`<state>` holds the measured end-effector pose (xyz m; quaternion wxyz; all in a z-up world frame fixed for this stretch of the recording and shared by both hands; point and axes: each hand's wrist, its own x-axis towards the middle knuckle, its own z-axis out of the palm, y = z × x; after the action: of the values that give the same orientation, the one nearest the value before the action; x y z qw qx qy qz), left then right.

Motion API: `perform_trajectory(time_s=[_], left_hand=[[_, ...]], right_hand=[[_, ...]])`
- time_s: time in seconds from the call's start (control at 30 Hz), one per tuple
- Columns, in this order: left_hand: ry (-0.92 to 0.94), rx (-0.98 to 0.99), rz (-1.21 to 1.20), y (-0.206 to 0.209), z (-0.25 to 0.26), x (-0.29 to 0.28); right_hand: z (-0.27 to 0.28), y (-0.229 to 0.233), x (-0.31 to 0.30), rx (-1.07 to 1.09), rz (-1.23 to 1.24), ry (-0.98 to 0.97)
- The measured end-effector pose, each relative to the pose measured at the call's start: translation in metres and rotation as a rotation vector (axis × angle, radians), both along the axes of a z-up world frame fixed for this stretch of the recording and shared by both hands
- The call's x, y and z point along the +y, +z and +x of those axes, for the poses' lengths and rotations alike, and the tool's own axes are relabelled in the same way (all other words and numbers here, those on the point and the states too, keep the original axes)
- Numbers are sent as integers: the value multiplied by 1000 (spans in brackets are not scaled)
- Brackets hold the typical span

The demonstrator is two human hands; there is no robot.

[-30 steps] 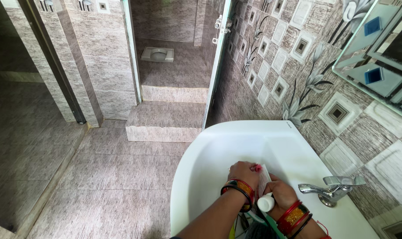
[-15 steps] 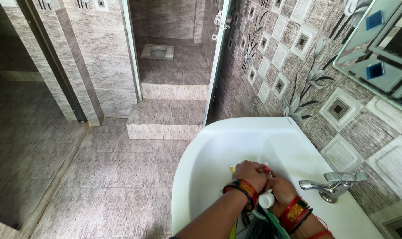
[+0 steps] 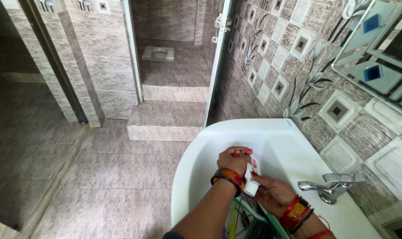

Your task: The person washes a red cloth by hand in a white sink. They use a bar of soap to scrub the fabric, repeatedly rubbing and rinsing it under the running water from the faucet.

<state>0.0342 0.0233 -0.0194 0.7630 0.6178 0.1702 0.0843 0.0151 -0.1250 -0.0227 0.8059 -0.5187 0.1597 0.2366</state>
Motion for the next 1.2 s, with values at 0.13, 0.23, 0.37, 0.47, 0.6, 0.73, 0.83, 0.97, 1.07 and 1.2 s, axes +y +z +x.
perform_trajectory(time_s=[0.13,0.23,0.37,0.47,0.6,0.73,0.83,0.97,1.07,1.2], left_hand=[[-221,125,388,10,-14,-1],[-487,190,721,15,-28,-20],[-466,26,839,9,-23,-17],[-344,101,743,6,-24,-8],[-649,139,704,18,-24,-1],[-836,12,720,10,-19,2],[-790,131,797,3,-15,-2],[-831,139,810,5,-12,0],[-940,-26,598,-1,-14,6],[-1015,-125,912,-6,-12,3]], right_hand=[[22,-51,-16,-117,-39,72],[43,-85,-34,-126,-82,60],[41,-74,-30,-3,-107,66],[26,-57,-17,-109,44,41],[33,-60,-26,-50,-54,-13],[43,-74,-41,-149,-6,26],[32,-65,-29,-75,-98,-43],[25,-54,-18,-88,-127,-78],[38,-73,-38,-105,-141,-116],[63,-107,-53,-152,-160,-83]])
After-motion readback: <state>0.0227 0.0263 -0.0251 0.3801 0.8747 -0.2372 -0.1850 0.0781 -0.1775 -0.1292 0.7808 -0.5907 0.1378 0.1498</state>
